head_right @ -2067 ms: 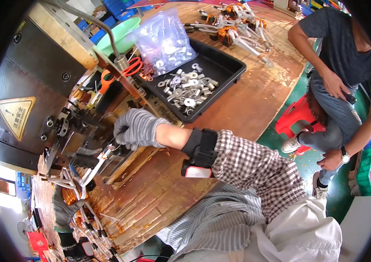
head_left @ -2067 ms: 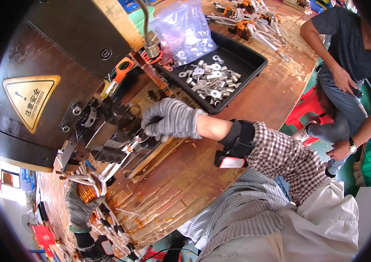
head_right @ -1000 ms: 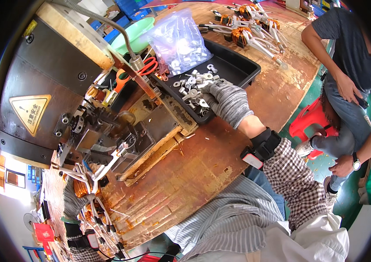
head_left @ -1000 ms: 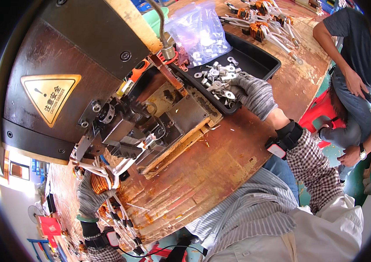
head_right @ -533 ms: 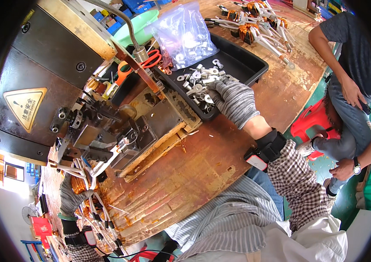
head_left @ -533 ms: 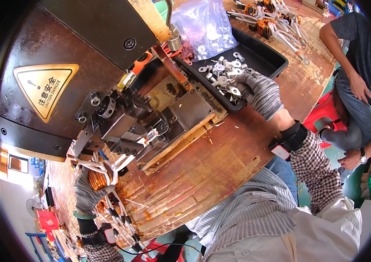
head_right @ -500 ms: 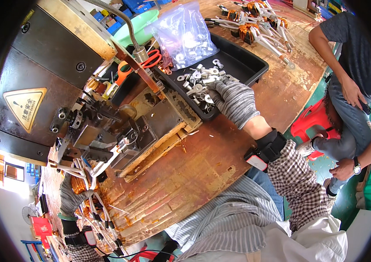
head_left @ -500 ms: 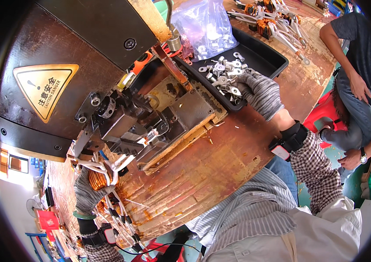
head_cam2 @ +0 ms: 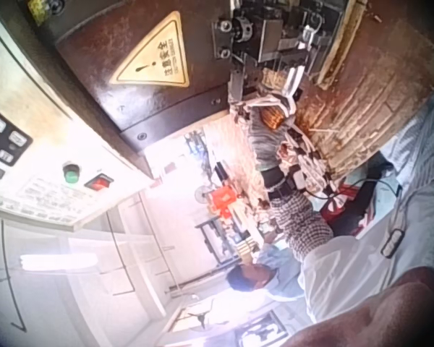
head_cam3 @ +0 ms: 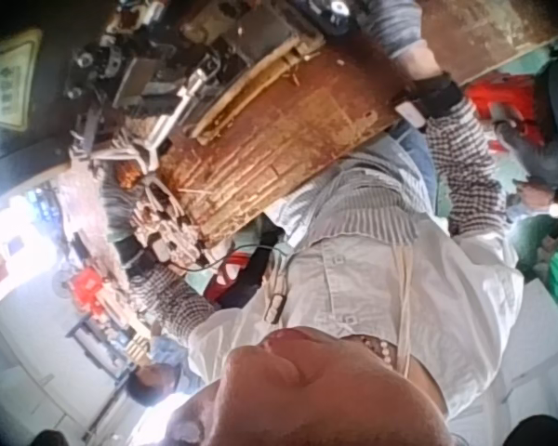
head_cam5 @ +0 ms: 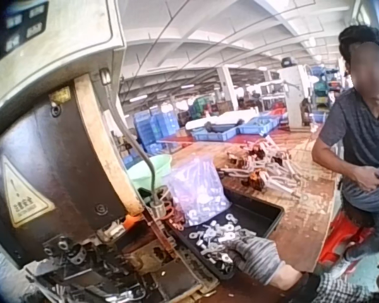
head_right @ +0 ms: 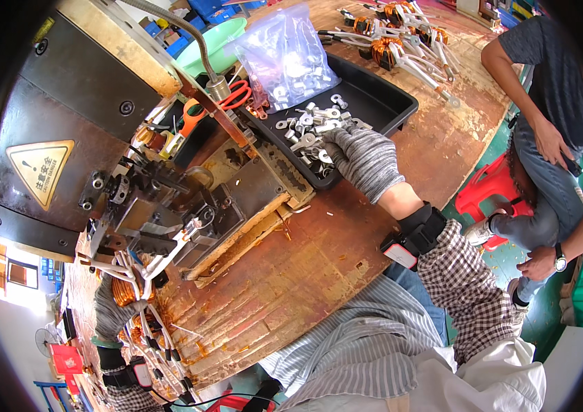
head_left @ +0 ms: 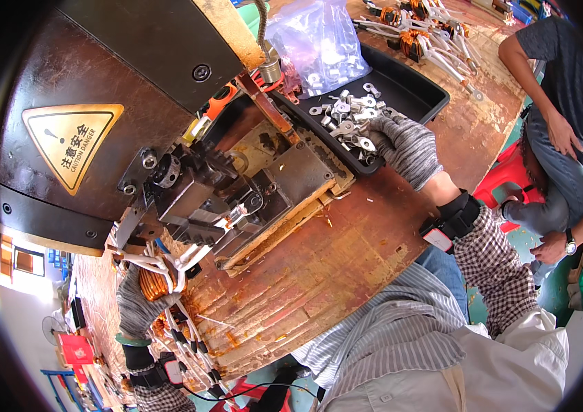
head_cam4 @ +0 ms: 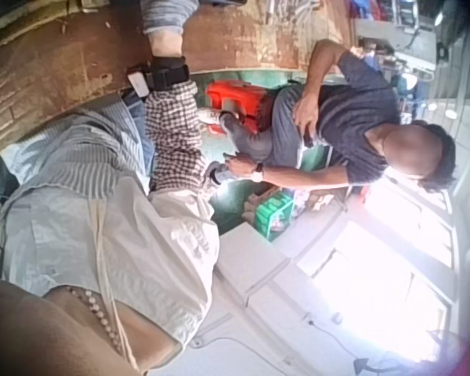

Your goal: Crimping metal terminals onto wires and assembling copper coil components manually and with a machine.

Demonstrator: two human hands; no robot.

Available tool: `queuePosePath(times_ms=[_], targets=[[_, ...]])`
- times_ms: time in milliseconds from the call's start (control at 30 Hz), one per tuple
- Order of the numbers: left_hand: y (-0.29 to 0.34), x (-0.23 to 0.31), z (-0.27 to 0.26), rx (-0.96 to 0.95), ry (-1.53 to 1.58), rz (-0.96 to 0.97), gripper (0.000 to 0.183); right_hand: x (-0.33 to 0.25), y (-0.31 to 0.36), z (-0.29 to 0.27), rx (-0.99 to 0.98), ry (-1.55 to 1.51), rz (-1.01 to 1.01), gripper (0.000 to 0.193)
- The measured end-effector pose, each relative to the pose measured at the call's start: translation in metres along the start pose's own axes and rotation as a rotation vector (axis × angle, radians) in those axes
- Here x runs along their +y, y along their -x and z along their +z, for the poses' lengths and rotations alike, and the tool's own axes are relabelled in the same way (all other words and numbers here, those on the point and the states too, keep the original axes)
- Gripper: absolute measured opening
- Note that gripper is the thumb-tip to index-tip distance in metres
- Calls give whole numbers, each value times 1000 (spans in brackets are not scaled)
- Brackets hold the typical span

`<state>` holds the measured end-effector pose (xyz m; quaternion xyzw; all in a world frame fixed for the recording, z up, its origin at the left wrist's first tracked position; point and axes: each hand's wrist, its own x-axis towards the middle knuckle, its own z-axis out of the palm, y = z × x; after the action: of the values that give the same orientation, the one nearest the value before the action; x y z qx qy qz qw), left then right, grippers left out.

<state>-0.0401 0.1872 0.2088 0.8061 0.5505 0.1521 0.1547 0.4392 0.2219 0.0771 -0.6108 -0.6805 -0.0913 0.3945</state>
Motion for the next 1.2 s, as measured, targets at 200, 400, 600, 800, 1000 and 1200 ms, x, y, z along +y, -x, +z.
queuePosePath(times_ms=[200, 400, 600, 800, 1000, 1200], targets=[[3, -1, 2, 30, 50, -9, 73, -3, 0, 0, -6, 0, 4, 15], [0, 5, 0, 22, 3, 9, 74, 1, 0, 3, 23, 14, -9, 15], [2, -5, 4, 46, 55, 21, 73, -2, -1, 1, 6, 26, 13, 13], [46, 17, 7, 89, 421, -74, 59, 10, 6, -23, -21, -227, -33, 19], [10, 86, 39, -35, 117, 289, 50, -187, 46, -83, -742, -608, -1129, 40], [23, 177, 46, -193, -66, 328, 51, -185, 83, -36, 231, -229, -604, 41]])
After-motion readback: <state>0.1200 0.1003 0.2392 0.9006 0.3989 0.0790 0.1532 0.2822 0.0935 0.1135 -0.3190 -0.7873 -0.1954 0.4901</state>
